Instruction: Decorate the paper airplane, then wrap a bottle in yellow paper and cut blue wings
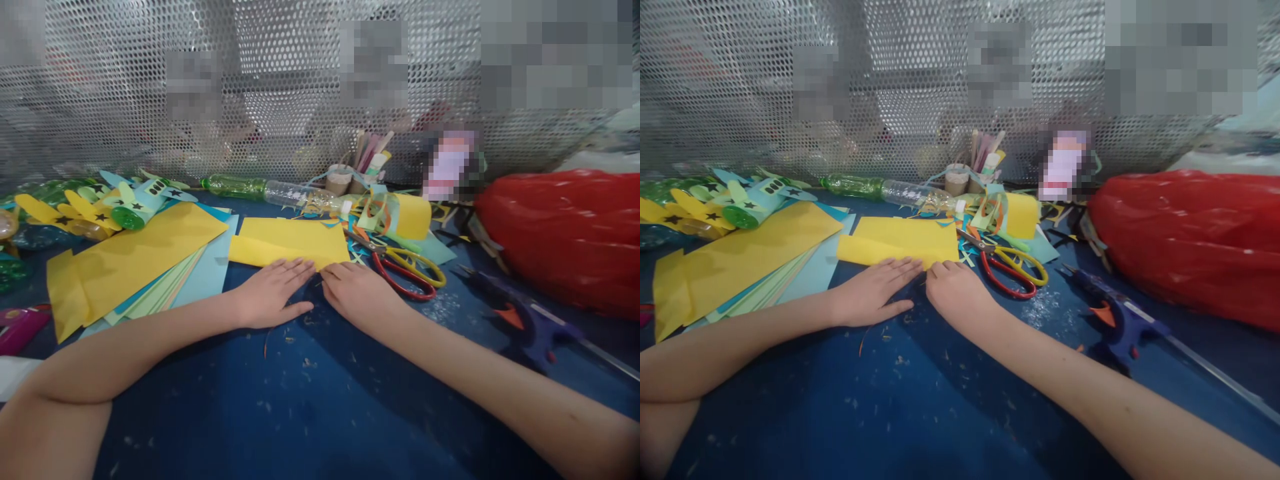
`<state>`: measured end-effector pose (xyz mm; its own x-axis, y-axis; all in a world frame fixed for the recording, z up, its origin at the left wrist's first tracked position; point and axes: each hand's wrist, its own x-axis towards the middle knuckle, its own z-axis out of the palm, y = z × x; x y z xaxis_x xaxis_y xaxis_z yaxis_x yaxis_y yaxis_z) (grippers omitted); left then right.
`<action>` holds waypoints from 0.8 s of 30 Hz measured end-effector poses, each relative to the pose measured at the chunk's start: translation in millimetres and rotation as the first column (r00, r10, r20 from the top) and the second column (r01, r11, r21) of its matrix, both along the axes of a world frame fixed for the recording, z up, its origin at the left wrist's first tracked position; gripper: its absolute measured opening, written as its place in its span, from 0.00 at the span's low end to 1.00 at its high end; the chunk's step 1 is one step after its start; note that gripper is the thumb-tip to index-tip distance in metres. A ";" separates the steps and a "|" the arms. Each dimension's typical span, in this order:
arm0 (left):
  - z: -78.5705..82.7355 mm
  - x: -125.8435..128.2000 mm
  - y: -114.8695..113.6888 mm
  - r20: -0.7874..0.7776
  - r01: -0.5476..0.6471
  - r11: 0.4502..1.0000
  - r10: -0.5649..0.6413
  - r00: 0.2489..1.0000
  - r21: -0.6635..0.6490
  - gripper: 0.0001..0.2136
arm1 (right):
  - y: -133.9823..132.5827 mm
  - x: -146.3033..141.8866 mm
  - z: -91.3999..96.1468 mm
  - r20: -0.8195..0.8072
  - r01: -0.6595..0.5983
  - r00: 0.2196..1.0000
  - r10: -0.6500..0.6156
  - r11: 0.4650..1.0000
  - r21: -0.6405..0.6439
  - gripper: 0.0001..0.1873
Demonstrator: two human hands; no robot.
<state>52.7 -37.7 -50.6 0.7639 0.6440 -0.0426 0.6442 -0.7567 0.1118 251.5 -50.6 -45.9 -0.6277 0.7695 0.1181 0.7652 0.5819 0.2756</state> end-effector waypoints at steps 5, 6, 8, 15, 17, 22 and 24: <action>3.7 0.8 -13.6 -0.062 -0.089 0.994 0.093 0.994 0.066 0.34 | -1.4 0.3 6.7 0.048 -0.015 0.999 0.018 0.999 -0.052 0.13; 4.7 1.4 -17.6 -0.071 -0.113 0.991 0.118 0.990 0.078 0.35 | -1.7 0.1 7.7 0.050 -0.012 0.999 0.015 0.998 -0.054 0.13; 6.7 2.8 -25.1 -0.088 -0.155 0.984 0.162 0.983 0.089 0.37 | -1.9 -0.4 8.5 0.051 -0.003 0.999 0.006 0.999 -0.054 0.13; 8.9 7.7 -37.1 -0.121 -0.247 0.958 0.265 0.956 0.147 0.40 | -1.9 -1.2 8.4 0.065 -0.001 0.998 0.005 0.998 -0.066 0.12; 8.4 8.5 -39.6 -0.101 -0.250 0.949 0.273 0.957 0.192 0.40 | -2.4 -1.8 10.0 0.082 0.004 0.997 0.003 0.997 -0.078 0.12; 6.2 9.6 -42.9 -0.113 -0.220 0.962 0.239 0.964 0.159 0.40 | -2.7 -2.8 10.9 0.107 0.030 0.994 -0.018 0.993 -0.112 0.12; 6.1 9.9 -41.6 -0.108 -0.192 0.973 0.206 0.973 0.127 0.40 | -2.4 -2.4 9.2 0.088 0.023 0.996 -0.015 0.996 -0.091 0.12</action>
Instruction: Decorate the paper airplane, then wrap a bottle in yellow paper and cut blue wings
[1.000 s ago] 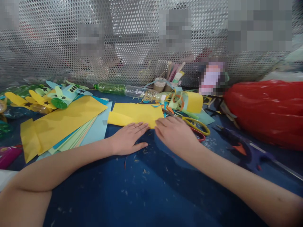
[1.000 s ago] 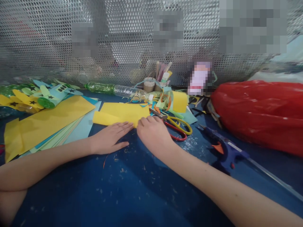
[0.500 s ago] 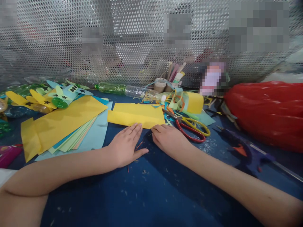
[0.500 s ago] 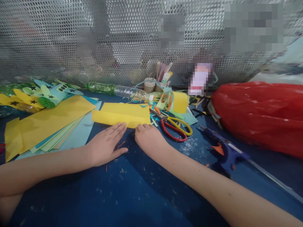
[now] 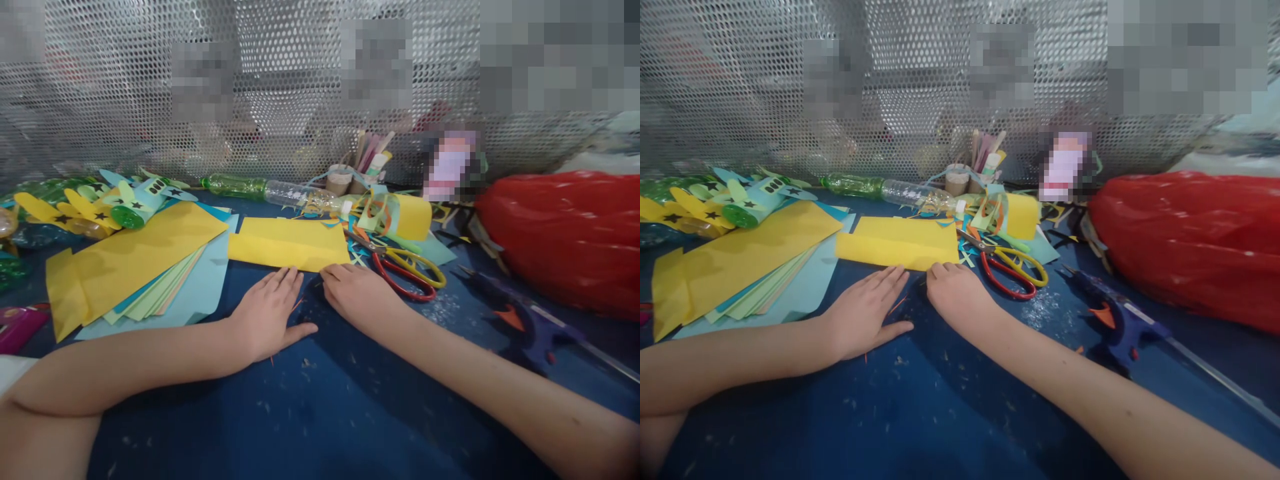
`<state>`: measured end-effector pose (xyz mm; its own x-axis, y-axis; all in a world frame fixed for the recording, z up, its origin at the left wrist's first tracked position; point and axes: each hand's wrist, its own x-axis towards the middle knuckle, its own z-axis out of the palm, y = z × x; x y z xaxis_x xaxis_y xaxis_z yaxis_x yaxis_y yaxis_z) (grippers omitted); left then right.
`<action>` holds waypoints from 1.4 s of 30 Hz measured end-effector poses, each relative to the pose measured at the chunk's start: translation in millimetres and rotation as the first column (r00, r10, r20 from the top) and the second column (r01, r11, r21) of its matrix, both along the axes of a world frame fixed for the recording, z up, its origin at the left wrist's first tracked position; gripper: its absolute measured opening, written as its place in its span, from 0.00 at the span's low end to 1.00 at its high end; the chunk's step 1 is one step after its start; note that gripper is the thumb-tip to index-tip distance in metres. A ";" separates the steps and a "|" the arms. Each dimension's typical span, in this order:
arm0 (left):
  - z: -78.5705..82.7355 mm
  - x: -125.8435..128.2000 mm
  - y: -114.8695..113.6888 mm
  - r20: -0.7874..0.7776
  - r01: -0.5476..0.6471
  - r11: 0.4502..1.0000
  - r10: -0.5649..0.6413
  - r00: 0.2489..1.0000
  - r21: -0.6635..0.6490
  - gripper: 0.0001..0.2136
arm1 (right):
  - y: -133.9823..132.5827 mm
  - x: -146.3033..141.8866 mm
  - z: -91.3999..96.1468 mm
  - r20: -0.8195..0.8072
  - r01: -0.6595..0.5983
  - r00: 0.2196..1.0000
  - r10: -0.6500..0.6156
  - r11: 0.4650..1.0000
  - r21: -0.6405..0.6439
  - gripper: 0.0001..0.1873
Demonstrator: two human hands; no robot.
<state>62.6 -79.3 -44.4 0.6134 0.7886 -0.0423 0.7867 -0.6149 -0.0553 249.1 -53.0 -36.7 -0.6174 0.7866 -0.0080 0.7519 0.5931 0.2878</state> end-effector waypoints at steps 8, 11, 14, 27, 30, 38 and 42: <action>2.5 0.7 9.5 0.087 0.127 0.988 -0.119 0.989 -0.090 0.37 | 0.1 3.0 -5.8 -0.040 -0.011 0.999 0.013 0.998 0.067 0.11; 2.1 0.9 10.2 0.083 0.114 0.990 -0.107 0.991 -0.089 0.38 | 0.0 3.5 -6.3 -0.037 -0.018 0.999 0.020 0.997 0.069 0.11; 2.1 2.2 8.8 0.050 0.100 0.992 -0.096 0.994 -0.075 0.39 | -0.1 2.9 -5.7 -0.034 0.006 0.999 -0.004 0.999 0.053 0.11; 5.9 5.8 11.2 0.023 -0.094 0.994 0.093 0.995 0.054 0.41 | 0.2 1.8 -2.4 -0.047 0.027 0.999 -0.026 1.000 0.016 0.11; 5.7 6.0 10.9 -0.013 -0.148 0.985 0.149 0.989 0.089 0.42 | 0.6 2.7 -3.5 -0.055 0.020 0.998 -0.019 1.000 0.012 0.12; 14.6 2.7 14.8 -0.132 -0.308 0.943 0.324 0.937 0.128 0.41 | -0.6 3.8 -2.5 -0.067 0.037 0.997 -0.037 0.999 -0.006 0.13; 13.6 -8.1 18.3 -0.126 -0.299 0.941 0.320 0.939 0.159 0.40 | -0.8 4.0 -0.5 -0.062 0.037 0.997 -0.038 0.999 -0.023 0.14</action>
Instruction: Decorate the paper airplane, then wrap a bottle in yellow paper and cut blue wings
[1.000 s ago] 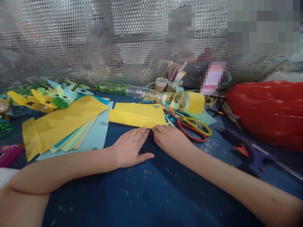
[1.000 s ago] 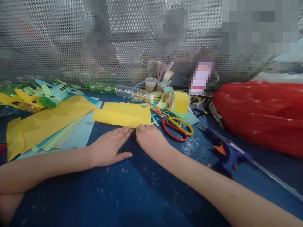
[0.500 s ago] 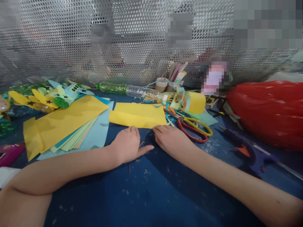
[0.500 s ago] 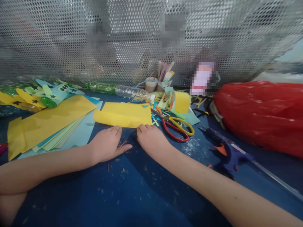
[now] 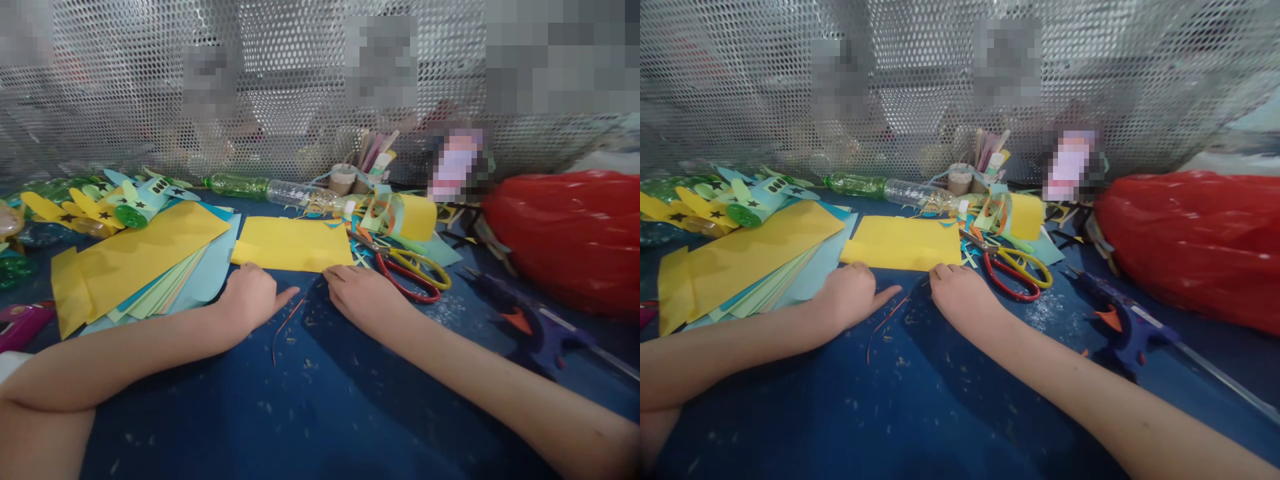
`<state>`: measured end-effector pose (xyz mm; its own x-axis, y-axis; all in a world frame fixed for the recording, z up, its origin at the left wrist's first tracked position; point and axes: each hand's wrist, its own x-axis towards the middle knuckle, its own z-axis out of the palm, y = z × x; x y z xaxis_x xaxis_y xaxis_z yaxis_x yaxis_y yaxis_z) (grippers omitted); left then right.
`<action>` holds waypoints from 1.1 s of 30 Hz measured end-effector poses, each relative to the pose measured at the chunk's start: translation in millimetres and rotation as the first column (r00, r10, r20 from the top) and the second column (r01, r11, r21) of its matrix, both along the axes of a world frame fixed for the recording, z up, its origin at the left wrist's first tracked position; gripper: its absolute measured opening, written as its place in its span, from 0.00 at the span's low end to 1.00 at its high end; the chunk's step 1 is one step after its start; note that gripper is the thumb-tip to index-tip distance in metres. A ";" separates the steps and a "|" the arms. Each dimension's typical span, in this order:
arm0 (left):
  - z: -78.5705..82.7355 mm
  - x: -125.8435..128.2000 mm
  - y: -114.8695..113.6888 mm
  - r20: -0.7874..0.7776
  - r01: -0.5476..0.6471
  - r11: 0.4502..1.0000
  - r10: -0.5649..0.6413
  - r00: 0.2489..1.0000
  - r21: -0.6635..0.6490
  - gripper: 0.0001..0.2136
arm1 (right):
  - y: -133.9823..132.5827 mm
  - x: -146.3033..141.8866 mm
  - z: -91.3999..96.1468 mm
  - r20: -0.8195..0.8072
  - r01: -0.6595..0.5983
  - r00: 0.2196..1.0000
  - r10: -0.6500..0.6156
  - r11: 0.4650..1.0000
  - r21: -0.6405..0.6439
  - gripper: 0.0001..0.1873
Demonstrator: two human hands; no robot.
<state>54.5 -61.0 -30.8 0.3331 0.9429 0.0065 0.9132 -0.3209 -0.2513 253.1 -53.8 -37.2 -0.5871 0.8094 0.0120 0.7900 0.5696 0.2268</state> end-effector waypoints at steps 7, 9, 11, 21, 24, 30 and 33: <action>-0.5 -15.0 4.3 -0.022 -0.047 0.999 0.047 0.999 0.005 0.38 | 1.0 0.6 -2.1 0.006 -0.017 1.000 0.017 1.000 0.025 0.14; 0.7 -15.0 5.8 -0.025 -0.100 0.995 0.100 0.995 -0.018 0.36 | 0.8 1.0 -2.4 0.012 -0.025 1.000 0.025 0.999 0.031 0.14; 1.7 -14.9 7.4 -0.027 -0.154 0.988 0.153 0.988 -0.030 0.34 | 0.5 1.2 -2.3 0.015 -0.037 0.999 0.036 0.999 0.036 0.13; 20.7 -8.6 6.9 -0.068 -0.184 0.981 0.180 0.981 -0.062 0.31 | 5.9 1.5 -7.7 -0.045 -0.048 0.998 0.054 0.992 0.117 0.16; 18.0 -2.5 4.5 -0.028 0.014 1.000 -0.013 1.000 0.012 0.30 | 6.1 2.0 -9.3 -0.092 -0.049 0.994 0.063 0.988 0.147 0.17; -6.1 -5.0 -1.0 0.153 0.320 0.918 -0.290 0.945 -0.232 0.35 | 2.3 2.6 -3.8 -0.109 -0.045 0.992 0.057 0.993 0.110 0.20; -7.9 -6.9 -4.0 0.123 0.261 0.935 -0.238 0.964 -0.240 0.37 | 1.8 4.5 4.9 -0.092 -0.007 0.996 0.013 0.998 0.057 0.19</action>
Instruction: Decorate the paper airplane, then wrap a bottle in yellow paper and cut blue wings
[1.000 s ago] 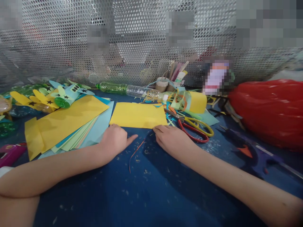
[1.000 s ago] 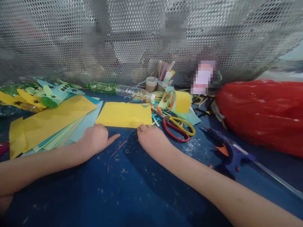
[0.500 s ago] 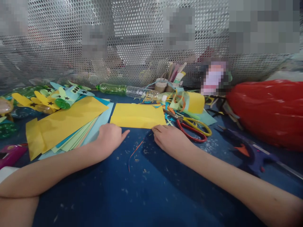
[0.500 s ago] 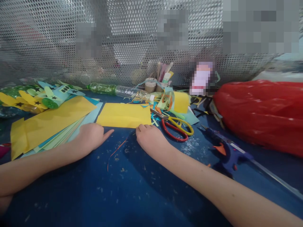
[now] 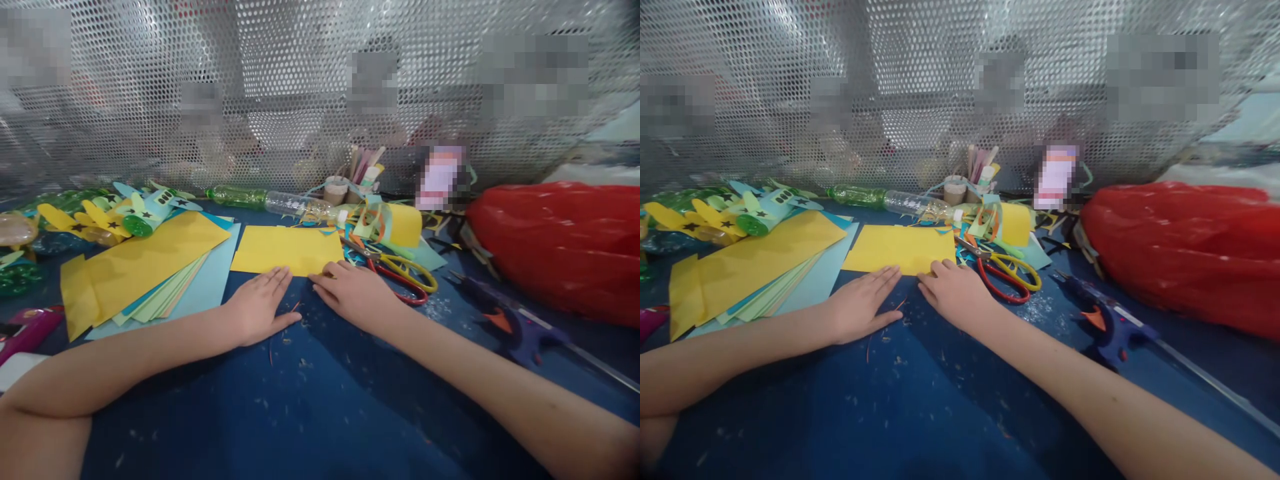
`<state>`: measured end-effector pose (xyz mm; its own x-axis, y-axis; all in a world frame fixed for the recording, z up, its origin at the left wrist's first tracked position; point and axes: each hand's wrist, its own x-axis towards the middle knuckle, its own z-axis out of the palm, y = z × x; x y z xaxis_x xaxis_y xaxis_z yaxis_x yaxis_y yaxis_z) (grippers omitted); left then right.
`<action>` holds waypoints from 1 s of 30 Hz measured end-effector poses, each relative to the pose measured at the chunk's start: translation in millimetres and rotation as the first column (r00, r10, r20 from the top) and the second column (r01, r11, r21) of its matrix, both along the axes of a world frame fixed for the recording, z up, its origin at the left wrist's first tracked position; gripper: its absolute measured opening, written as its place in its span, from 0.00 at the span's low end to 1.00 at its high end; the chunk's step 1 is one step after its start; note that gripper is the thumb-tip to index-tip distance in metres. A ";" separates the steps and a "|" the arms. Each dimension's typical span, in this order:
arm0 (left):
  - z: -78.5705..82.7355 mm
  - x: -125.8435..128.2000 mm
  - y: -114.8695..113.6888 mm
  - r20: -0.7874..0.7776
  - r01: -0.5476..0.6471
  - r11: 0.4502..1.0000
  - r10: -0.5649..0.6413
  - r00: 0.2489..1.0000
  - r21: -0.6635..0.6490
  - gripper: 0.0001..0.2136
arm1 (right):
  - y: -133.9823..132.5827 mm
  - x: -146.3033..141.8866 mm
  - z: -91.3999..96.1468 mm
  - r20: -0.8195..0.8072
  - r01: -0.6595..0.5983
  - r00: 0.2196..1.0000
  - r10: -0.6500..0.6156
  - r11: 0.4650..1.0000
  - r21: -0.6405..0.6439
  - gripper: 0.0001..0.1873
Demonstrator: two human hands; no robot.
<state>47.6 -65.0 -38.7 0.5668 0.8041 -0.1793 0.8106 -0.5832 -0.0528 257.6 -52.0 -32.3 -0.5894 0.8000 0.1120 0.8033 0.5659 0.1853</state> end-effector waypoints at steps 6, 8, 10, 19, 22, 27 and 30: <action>11.3 6.5 -3.0 -0.090 -0.177 0.973 0.192 0.977 0.149 0.38 | -5.3 4.7 19.6 0.153 0.147 0.979 -0.135 0.987 -0.065 0.19; 12.8 7.3 -2.5 -0.090 -0.232 0.953 0.253 0.963 0.193 0.38 | -7.2 4.7 22.1 0.189 0.182 0.968 -0.164 0.980 -0.082 0.18; 12.9 6.6 -1.3 -0.088 -0.262 0.943 0.284 0.955 0.208 0.39 | -7.9 3.8 23.0 0.217 0.197 0.961 -0.170 0.974 -0.110 0.17; 20.9 7.0 1.6 -0.117 -0.319 0.931 0.342 0.933 0.179 0.38 | -14.2 -0.9 26.7 0.305 0.252 0.932 -0.197 0.956 -0.152 0.14; 21.5 6.8 1.9 -0.115 -0.325 0.931 0.346 0.931 0.166 0.38 | -16.8 -0.8 25.2 0.275 0.287 0.929 -0.245 0.950 -0.125 0.14; 16.9 4.2 3.4 -0.080 -0.303 0.936 0.320 0.944 0.177 0.40 | -3.2 4.5 12.4 0.036 0.266 0.963 -0.268 0.962 0.052 0.19; 22.2 2.0 6.3 -0.069 -0.322 0.928 0.340 0.938 0.187 0.40 | 11.2 8.6 -5.7 -0.126 0.075 0.990 -0.058 0.988 0.137 0.25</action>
